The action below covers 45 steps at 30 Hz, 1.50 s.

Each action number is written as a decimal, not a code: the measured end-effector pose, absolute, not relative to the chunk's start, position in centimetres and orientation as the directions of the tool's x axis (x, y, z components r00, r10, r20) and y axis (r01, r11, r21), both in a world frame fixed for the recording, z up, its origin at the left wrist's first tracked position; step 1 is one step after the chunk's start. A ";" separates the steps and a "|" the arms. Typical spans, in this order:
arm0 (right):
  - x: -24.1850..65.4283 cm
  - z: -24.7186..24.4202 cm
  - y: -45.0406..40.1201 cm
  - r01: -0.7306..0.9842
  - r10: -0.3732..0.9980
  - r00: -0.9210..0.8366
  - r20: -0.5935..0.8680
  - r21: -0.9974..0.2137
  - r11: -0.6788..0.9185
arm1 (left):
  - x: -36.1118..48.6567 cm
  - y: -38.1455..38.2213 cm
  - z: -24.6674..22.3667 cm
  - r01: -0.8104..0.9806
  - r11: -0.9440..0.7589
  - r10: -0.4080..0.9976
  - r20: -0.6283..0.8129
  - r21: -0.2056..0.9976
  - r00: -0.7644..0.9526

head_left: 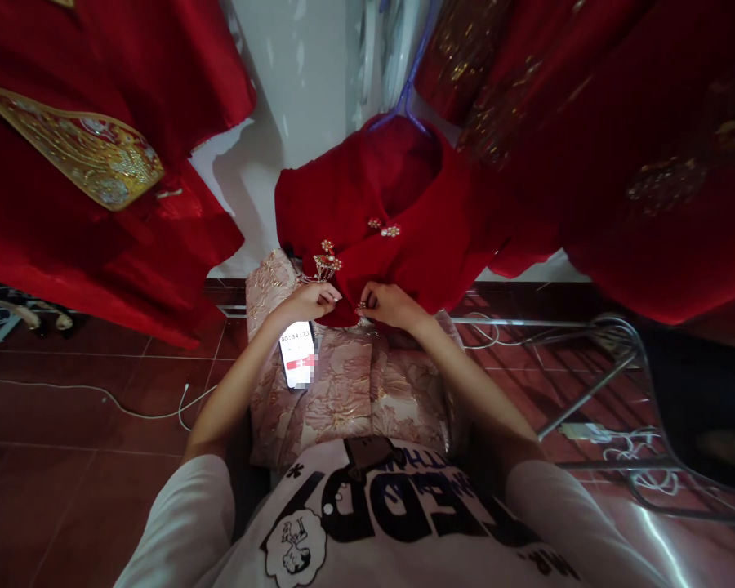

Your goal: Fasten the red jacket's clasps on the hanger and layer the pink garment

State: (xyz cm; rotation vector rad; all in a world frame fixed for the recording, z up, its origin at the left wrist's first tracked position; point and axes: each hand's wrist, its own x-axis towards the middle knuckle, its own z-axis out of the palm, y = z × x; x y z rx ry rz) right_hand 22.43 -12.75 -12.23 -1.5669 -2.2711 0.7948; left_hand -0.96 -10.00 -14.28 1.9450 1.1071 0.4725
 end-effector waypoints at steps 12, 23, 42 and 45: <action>23.4 -11.0 -11.9 0.495 0.971 -0.209 0.113 -0.845 0.204 | -0.9 -9.5 -14.0 0.452 -0.216 0.884 -0.024 0.865 0.467; 19.6 -14.0 -13.3 0.514 0.922 -0.341 0.183 -0.785 0.346 | -0.5 -9.8 -13.9 0.439 -0.194 0.927 0.017 0.877 0.375; 19.6 -13.6 -13.5 0.649 0.950 -0.308 0.049 -0.720 0.248 | -0.7 -9.5 -14.1 0.492 -0.259 0.918 0.054 0.831 0.392; 21.1 -11.7 -13.4 0.603 0.939 -0.344 0.000 -0.767 0.221 | -1.0 -9.3 -13.9 0.552 -0.338 0.909 0.112 0.762 0.402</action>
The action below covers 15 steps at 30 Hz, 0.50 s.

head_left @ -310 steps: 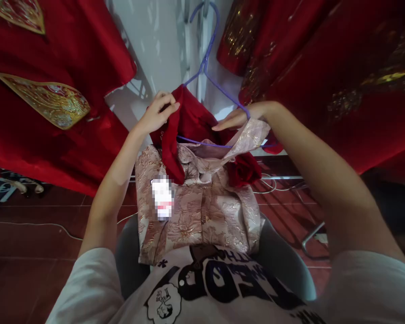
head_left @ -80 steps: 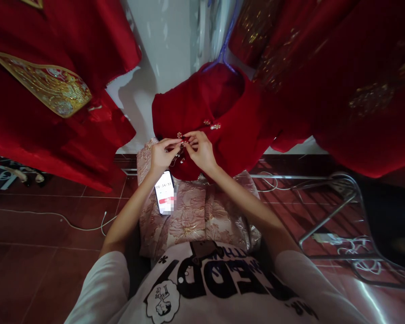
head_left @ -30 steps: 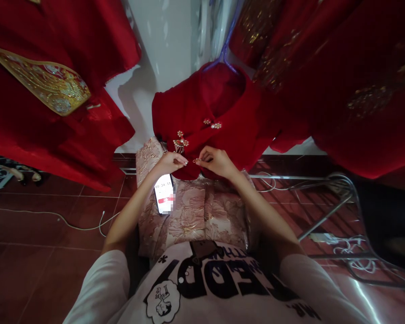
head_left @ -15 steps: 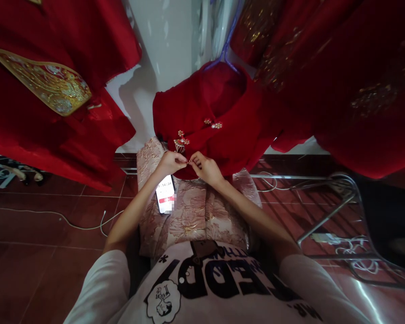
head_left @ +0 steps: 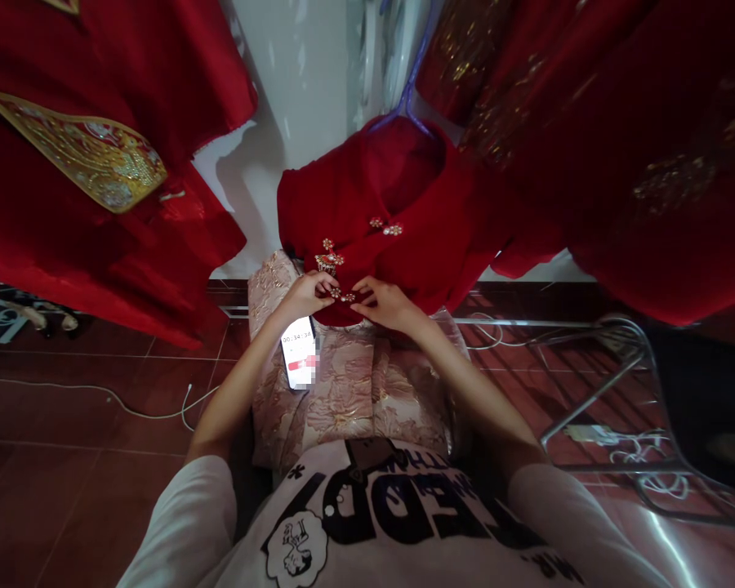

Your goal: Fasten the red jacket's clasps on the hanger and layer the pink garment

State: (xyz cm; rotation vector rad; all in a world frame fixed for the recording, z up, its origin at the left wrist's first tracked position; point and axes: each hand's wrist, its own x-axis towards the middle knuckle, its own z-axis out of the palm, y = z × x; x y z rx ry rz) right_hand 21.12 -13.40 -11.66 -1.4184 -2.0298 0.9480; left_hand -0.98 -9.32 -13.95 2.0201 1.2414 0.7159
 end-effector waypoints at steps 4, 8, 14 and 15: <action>23.8 -8.4 -13.6 0.468 0.941 -0.327 0.088 -0.850 0.242 | -1.4 -9.5 -13.6 0.612 -0.452 0.865 0.151 0.649 0.478; 25.9 -6.1 -13.8 0.356 0.935 -0.276 0.221 -0.880 0.313 | -1.1 -10.3 -13.8 0.660 -0.618 0.781 0.235 0.428 0.579; 27.0 -5.0 -14.1 0.268 0.941 -0.231 0.249 -0.913 0.308 | 0.1 -11.0 -14.4 0.708 -0.691 0.711 0.313 0.143 0.630; 27.0 -4.9 -14.2 0.269 0.941 -0.230 0.250 -0.913 0.308 | 0.2 -11.0 -14.3 0.705 -0.701 0.696 0.317 0.104 0.645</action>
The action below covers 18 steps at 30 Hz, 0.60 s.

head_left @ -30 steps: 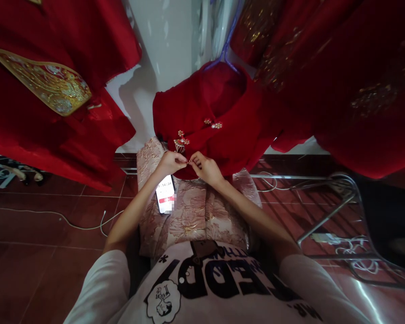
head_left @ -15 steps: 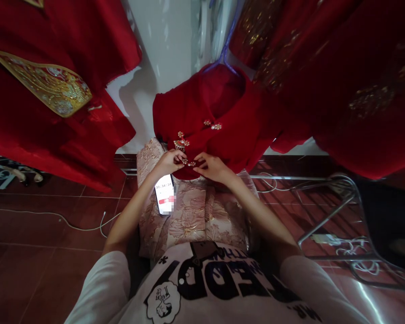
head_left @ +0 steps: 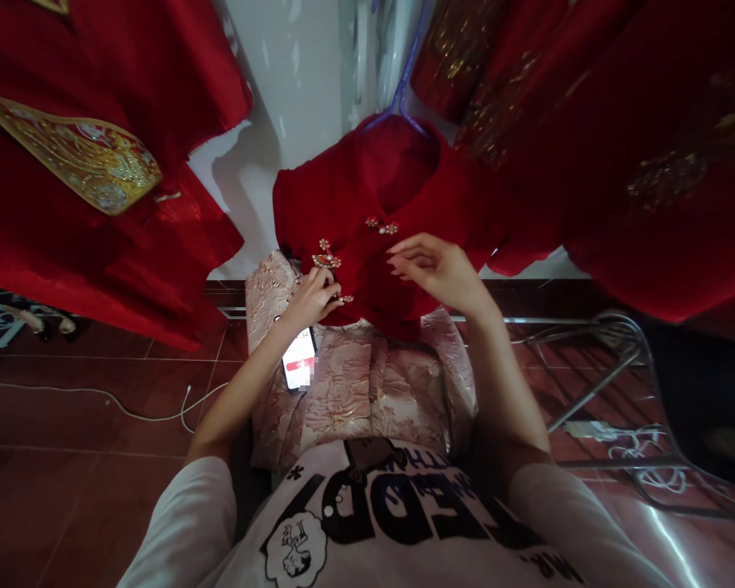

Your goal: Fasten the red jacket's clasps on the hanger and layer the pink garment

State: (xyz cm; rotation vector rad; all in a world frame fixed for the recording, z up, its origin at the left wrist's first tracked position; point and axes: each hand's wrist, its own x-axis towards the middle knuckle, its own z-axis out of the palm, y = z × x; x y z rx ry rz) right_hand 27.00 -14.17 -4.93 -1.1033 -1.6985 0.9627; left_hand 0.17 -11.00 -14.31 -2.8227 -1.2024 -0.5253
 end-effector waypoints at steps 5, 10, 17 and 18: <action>26.9 -4.4 -14.5 0.283 0.938 -0.230 0.258 -0.905 0.318 | 0.4 -11.1 -13.4 0.656 -0.754 0.630 0.327 0.038 0.705; 26.9 -4.3 -14.7 0.279 0.935 -0.237 0.263 -0.904 0.325 | 0.6 -11.0 -13.4 0.625 -0.769 0.621 0.394 0.138 0.677; 27.0 -4.4 -14.5 0.270 0.933 -0.248 0.262 -0.906 0.326 | 0.3 -10.2 -14.8 0.593 -0.769 0.622 0.495 0.238 0.607; 27.0 -4.4 -14.5 0.269 0.933 -0.249 0.261 -0.907 0.325 | 0.3 -10.2 -15.0 0.589 -0.765 0.626 0.512 0.260 0.587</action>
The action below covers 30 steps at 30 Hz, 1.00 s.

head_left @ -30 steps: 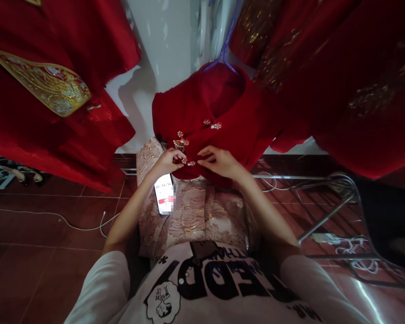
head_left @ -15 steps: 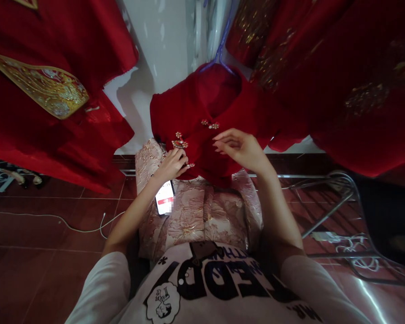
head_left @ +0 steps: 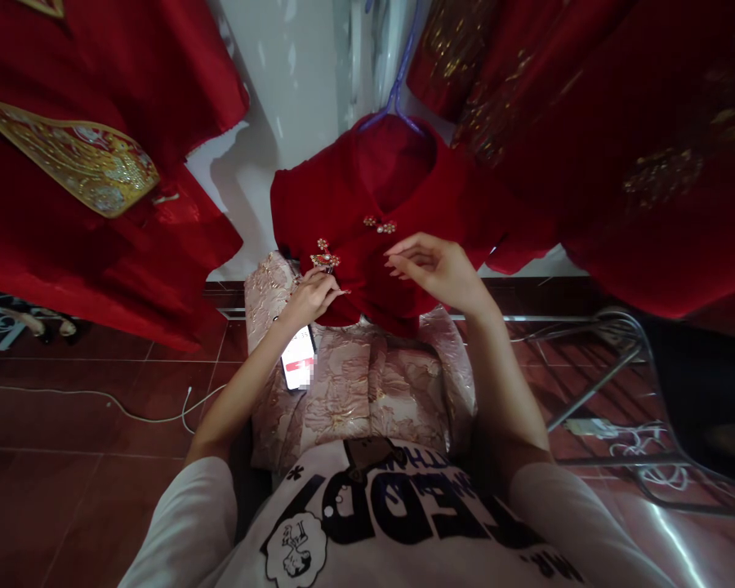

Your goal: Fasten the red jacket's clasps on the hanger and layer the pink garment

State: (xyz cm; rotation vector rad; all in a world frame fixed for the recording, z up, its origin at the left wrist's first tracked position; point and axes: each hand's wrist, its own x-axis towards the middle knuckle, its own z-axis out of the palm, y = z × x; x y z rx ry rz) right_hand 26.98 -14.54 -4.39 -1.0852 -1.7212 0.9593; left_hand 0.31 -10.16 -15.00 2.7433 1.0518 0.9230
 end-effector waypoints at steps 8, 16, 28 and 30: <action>27.0 -4.3 -14.6 0.279 0.931 -0.264 0.254 -0.903 0.326 | 0.2 -10.2 -14.9 0.599 -0.717 0.687 0.506 0.357 0.521; 26.9 -4.3 -14.6 0.269 0.931 -0.275 0.240 -0.910 0.314 | 0.9 -10.4 -14.8 0.583 -0.544 0.833 0.475 0.603 0.285; 26.8 -4.3 -14.6 0.242 0.933 -0.284 0.220 -0.925 0.292 | 2.8 -9.0 -13.5 -0.378 0.022 0.996 -0.054 0.926 -0.074; 26.7 -4.3 -14.6 0.242 0.932 -0.290 0.216 -0.926 0.290 | 3.0 -8.9 -13.3 -0.421 0.025 0.996 -0.058 0.907 -0.064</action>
